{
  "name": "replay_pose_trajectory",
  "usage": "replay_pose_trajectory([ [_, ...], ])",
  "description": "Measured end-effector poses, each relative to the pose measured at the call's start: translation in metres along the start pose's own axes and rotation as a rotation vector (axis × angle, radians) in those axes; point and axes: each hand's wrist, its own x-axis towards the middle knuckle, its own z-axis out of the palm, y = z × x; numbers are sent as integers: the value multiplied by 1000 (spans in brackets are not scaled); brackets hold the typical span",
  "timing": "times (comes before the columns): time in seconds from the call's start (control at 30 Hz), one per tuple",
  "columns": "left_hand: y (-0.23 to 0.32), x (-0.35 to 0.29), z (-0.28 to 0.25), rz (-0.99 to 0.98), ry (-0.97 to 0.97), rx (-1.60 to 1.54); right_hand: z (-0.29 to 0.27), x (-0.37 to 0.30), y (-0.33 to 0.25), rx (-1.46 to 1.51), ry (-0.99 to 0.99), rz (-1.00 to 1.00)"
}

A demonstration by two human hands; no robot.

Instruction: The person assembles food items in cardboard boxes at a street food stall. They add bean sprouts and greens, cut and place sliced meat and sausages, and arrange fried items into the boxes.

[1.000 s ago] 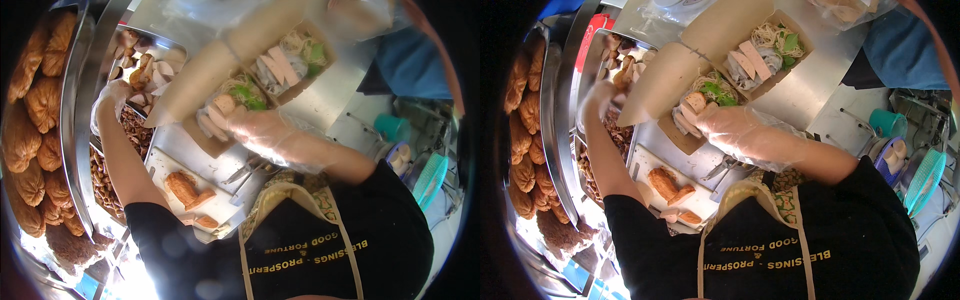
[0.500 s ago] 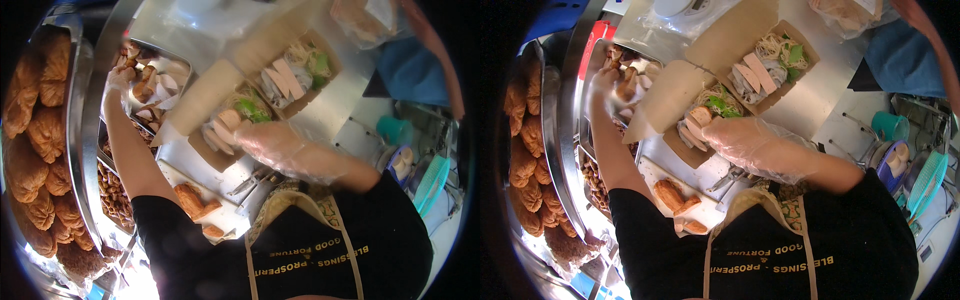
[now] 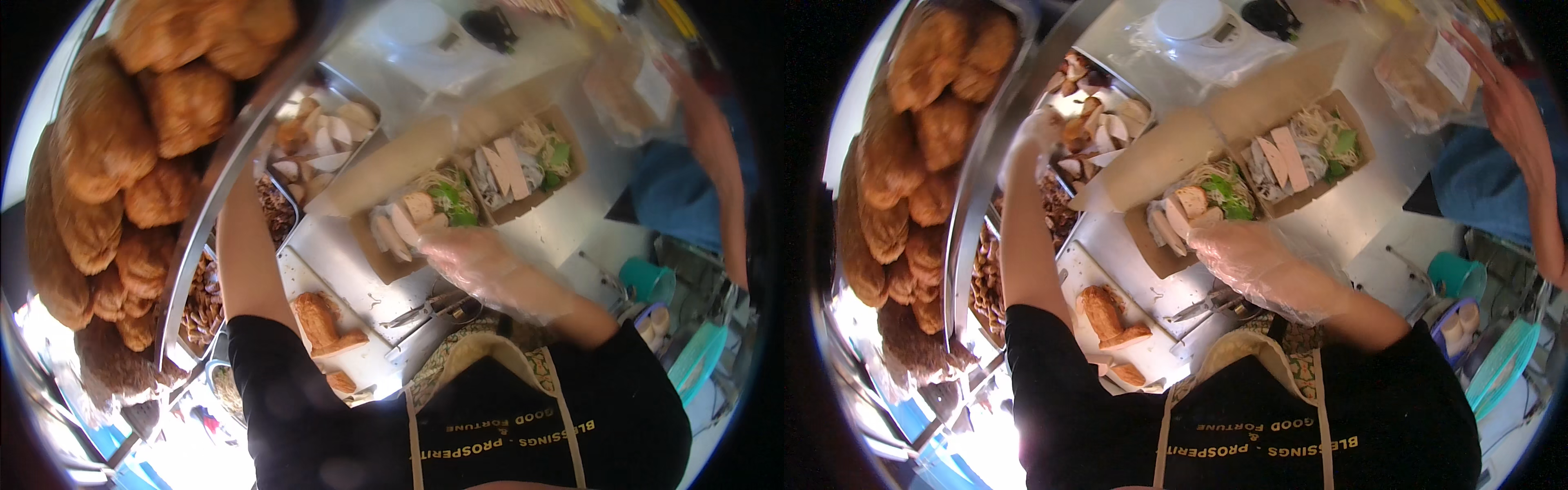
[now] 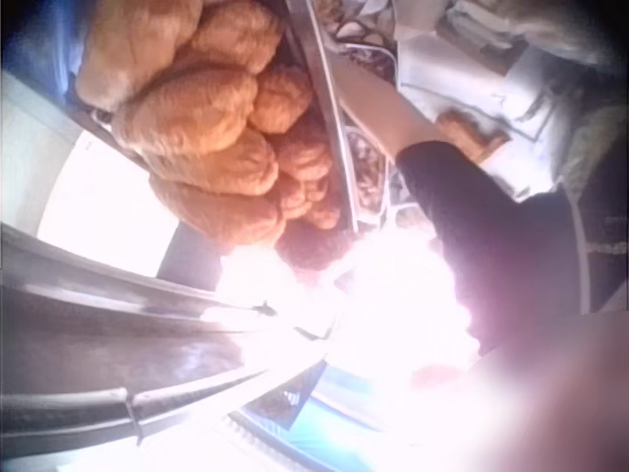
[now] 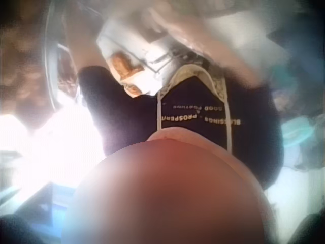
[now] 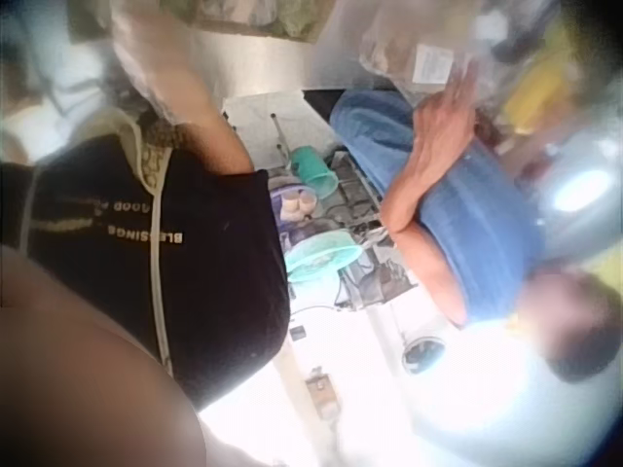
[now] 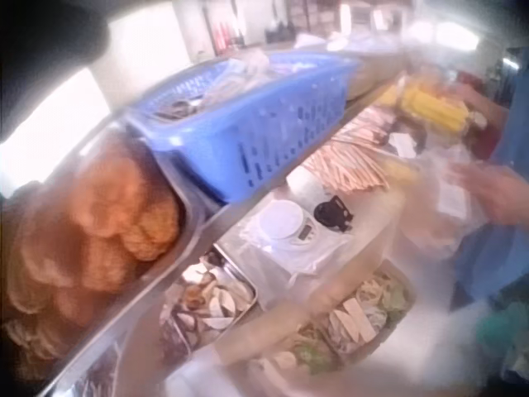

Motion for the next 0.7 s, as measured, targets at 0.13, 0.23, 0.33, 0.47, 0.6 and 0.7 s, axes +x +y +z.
replay_pose_trajectory([
  [0.13, 6, -25, -9, -93, 43, -43, 1, 4, -8, 220, -87, 108],
  [0.23, 2, -36, -27, -132, 56, -118, 1, 4, -10, 66, -106, 64],
  [0.33, 11, -39, -30, -18, 114, -14, 1, 3, -13, 444, -148, 224],
  [0.47, 43, -28, -5, 219, 171, 299, -3, 0, -26, 49, -167, 92],
  [0.6, 48, -17, 15, 55, 110, 307, -14, -3, -37, 420, -152, 307],
  [0.7, 25, -16, 14, 58, 47, 10, -24, -3, -39, 269, -186, 313],
])
